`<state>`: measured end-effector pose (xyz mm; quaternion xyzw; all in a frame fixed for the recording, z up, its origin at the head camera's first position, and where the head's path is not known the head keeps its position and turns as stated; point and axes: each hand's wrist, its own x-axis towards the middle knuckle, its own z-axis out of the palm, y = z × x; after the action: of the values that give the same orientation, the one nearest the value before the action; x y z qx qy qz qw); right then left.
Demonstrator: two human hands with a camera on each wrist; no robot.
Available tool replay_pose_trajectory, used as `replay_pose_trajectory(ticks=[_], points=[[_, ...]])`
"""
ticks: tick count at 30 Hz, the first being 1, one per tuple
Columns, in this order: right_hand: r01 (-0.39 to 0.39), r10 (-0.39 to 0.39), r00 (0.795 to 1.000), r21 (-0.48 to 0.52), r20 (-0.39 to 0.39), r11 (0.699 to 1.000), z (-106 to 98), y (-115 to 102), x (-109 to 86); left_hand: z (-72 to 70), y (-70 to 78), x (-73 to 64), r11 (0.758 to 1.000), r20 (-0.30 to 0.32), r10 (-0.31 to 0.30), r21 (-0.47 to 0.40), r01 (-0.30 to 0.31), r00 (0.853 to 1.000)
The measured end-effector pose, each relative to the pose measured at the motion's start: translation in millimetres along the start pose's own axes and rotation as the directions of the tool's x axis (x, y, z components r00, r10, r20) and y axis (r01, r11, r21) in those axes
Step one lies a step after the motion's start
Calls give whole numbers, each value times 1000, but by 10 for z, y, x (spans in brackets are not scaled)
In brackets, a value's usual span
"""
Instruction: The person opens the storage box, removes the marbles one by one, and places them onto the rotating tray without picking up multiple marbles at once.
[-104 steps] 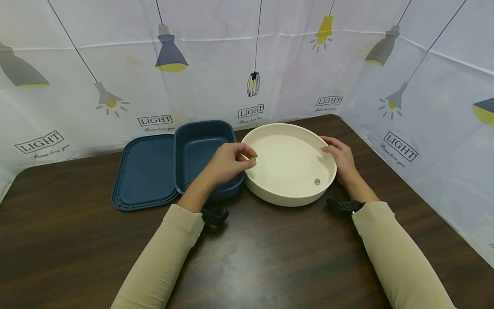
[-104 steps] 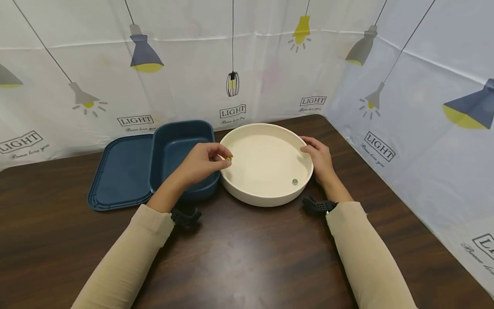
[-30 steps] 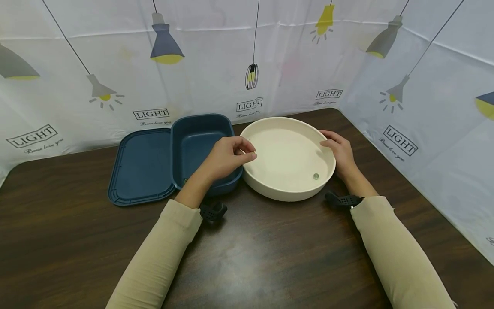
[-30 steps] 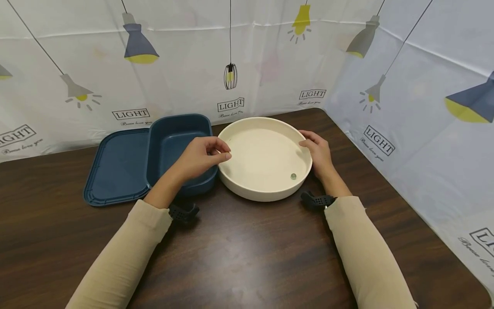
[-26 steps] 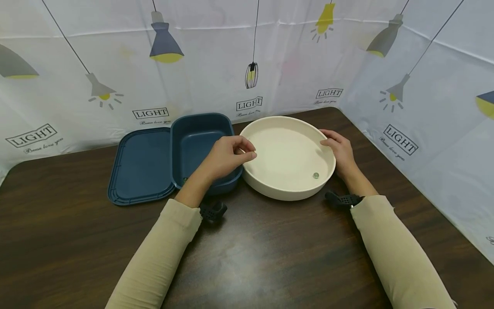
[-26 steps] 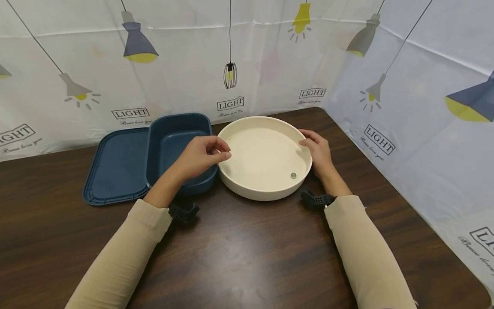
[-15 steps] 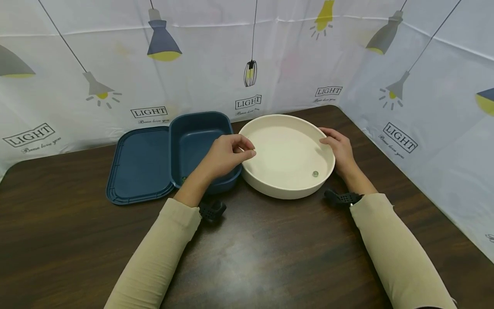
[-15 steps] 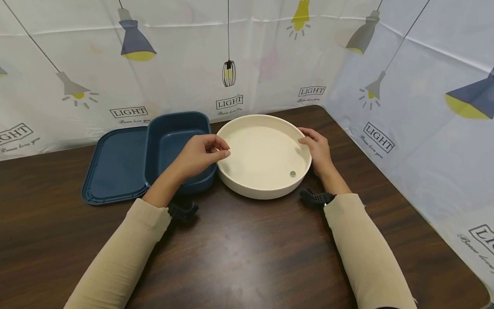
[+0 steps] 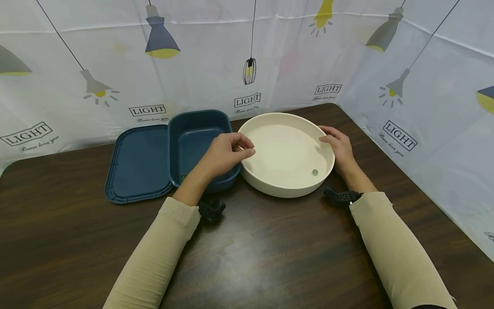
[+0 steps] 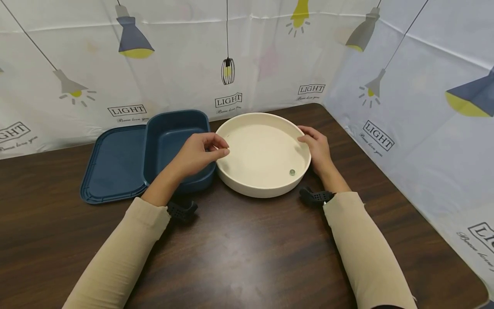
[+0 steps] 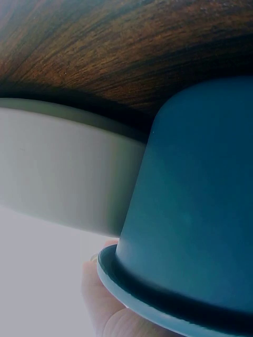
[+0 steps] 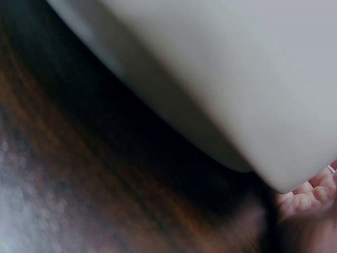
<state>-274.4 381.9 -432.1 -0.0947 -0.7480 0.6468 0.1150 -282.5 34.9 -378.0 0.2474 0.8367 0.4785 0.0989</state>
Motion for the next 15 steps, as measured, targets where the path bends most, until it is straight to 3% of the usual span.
replay_pose_trajectory(ticks=[9, 15], points=[[-14, 14, 1000, -39, -7, 999, 1, -13, 4, -6, 10, -1, 1000, -3, 8, -2, -8, 1000], [25, -25, 1000, 6, 8, 1000, 0, 11, 6, 0, 5, -8, 1000, 2, 13, -7, -13, 1000]])
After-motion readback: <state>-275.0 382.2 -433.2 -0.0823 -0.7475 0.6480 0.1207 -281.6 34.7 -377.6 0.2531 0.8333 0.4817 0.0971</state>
